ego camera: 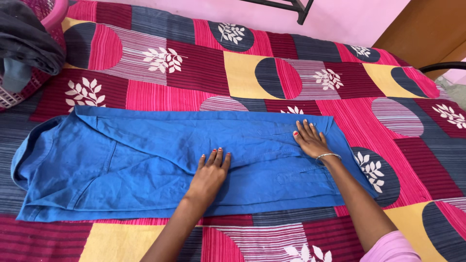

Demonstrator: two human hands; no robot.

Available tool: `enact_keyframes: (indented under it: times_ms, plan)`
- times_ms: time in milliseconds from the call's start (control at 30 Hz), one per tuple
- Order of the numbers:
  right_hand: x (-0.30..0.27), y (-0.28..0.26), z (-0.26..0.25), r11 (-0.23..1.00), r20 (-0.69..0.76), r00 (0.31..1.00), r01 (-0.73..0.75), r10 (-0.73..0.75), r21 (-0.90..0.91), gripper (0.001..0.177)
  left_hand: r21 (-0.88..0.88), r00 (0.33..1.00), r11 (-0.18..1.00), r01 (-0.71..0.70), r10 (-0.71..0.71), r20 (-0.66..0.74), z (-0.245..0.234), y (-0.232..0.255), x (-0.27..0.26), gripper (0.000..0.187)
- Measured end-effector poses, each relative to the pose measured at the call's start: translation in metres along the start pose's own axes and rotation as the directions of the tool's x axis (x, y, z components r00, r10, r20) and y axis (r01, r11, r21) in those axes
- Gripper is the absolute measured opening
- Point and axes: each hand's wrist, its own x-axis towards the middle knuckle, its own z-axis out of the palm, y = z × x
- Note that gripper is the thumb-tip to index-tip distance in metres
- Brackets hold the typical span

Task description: The person buttons a blue shirt laid on a patterned bedsheet, then folds the shirt in half lengthwise and rolls it into a compact bundle. The folded shirt remains on the bed at the end of the clip.

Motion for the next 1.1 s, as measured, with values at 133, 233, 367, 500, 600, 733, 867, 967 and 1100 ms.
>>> enact_keyframes:
  times_ms: [133,233,367,500,600,733,867,967,1100]
  plan:
    - [-0.001,0.001,0.001,1.0,0.021,1.0,-0.014,0.014,0.002,0.081,-0.02,0.998,0.999,-0.05,0.051,0.025,0.005,-0.014,-0.014,0.072]
    - [-0.003,-0.002,0.003,0.999,-0.039,0.999,0.011,-0.012,-0.031,0.08,-0.046,0.998,0.997,-0.068,0.067,-0.014,0.008,-0.012,-0.02,0.066]
    - [-0.013,-0.011,0.004,0.998,-0.131,0.991,0.018,-0.026,-0.061,0.076,-0.233,0.993,0.971,-0.059,0.034,-0.11,0.007,-0.009,-0.035,0.062]
    - [-0.029,-0.037,-0.006,0.99,-0.199,0.977,-0.103,0.081,-0.101,0.074,-0.338,0.97,0.94,-0.036,-0.048,-0.238,-0.001,-0.023,-0.03,0.053]
    - [-0.044,-0.081,-0.009,0.991,-0.345,0.938,-0.006,-0.041,-0.135,0.073,-0.202,0.936,0.976,0.077,-0.141,-0.323,-0.006,-0.051,-0.001,0.059]
    - [-0.059,-0.164,0.011,0.966,-0.406,0.878,0.213,-0.255,-0.146,0.075,-0.158,0.859,0.916,0.369,-0.401,-0.319,0.007,-0.069,0.018,0.058]
    - [-0.062,-0.195,0.027,0.977,-0.222,0.952,0.195,-0.21,-0.091,0.072,-0.08,0.826,0.867,0.492,-0.493,-0.273,0.018,-0.081,0.002,0.075]
    - [-0.055,-0.163,0.028,0.977,-0.267,0.943,0.166,-0.197,-0.136,0.074,-0.032,0.802,0.837,0.547,-0.534,-0.266,0.021,-0.085,-0.009,0.082]
    - [-0.041,-0.089,0.02,0.992,-0.253,0.965,0.046,-0.075,-0.12,0.075,0.003,0.777,0.799,0.602,-0.585,-0.232,0.018,-0.088,-0.01,0.087]
